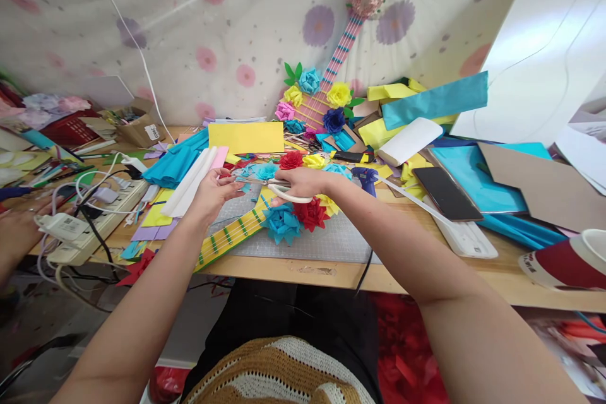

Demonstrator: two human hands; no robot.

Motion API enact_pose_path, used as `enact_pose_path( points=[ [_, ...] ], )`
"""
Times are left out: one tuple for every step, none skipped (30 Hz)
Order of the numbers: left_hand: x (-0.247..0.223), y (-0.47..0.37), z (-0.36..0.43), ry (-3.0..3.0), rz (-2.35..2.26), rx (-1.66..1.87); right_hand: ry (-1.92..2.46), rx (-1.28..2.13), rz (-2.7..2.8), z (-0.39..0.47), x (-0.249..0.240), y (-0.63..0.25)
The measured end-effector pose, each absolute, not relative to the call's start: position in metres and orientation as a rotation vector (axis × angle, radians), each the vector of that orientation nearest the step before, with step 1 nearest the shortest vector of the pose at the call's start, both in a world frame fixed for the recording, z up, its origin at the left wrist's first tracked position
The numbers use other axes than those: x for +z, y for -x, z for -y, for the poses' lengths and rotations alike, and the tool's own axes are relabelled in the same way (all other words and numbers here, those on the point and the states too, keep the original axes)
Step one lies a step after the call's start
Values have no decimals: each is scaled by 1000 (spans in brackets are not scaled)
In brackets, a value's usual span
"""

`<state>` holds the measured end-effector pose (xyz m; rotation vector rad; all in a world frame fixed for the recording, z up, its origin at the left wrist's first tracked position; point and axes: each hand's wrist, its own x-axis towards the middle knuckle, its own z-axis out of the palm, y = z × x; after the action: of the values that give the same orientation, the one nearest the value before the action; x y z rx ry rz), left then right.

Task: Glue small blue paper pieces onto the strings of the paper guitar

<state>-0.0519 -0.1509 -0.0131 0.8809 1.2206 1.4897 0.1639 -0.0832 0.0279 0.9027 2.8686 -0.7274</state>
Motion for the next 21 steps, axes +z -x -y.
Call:
enact_pose_path(
  points=[
    [-13,51,151,-884,-1217,1486,-904,-717,-2876,84,28,-164],
    [-13,50,151,-888,-1212,1483,-907,-706,-2884,84,27,-164],
    [-12,49,151,-891,-1207,1481,-910,-698,-2892,84,27,-164],
    [-12,49,151,-891,-1204,1480,-913,-693,-2900,84,27,-165],
    [-11,48,151,-888,-1202,1479,-916,-692,-2907,84,27,-165],
    [-10,47,151,-883,-1203,1479,-918,-692,-2914,84,26,-166],
    [-10,46,152,-877,-1205,1478,-923,-688,-2918,84,26,-166],
    [-9,46,152,-872,-1209,1476,-929,-680,-2922,85,26,-166],
    [-9,46,152,-869,-1214,1473,-939,-667,-2923,85,26,-167],
    [-9,46,152,-871,-1217,1469,-953,-650,-2924,85,26,-167],
    [-9,46,152,-875,-1219,1466,-965,-635,-2926,85,26,-167],
    [-10,46,152,-882,-1220,1464,-975,-620,-2929,85,26,-167],
    [-10,47,152,-888,-1220,1463,-980,-607,-2934,85,26,-167],
    [-10,47,152,-894,-1220,1465,-981,-594,-2940,84,26,-167],
    [-11,48,152,-898,-1219,1467,-983,-581,-2943,84,26,-167],
    [-11,48,151,-901,-1219,1469,-987,-569,-2942,84,26,-168],
    [-12,49,151,-902,-1219,1470,-991,-561,-2938,84,26,-168],
    [-12,49,151,-901,-1220,1470,-995,-560,-2932,84,26,-168],
    [-12,49,151,-900,-1222,1470,-995,-567,-2927,84,27,-169],
    [-12,49,151,-898,-1224,1470,-992,-579,-2923,85,27,-169],
    [-12,49,151,-896,-1227,1471,-987,-593,-2919,86,28,-169]
  ],
)
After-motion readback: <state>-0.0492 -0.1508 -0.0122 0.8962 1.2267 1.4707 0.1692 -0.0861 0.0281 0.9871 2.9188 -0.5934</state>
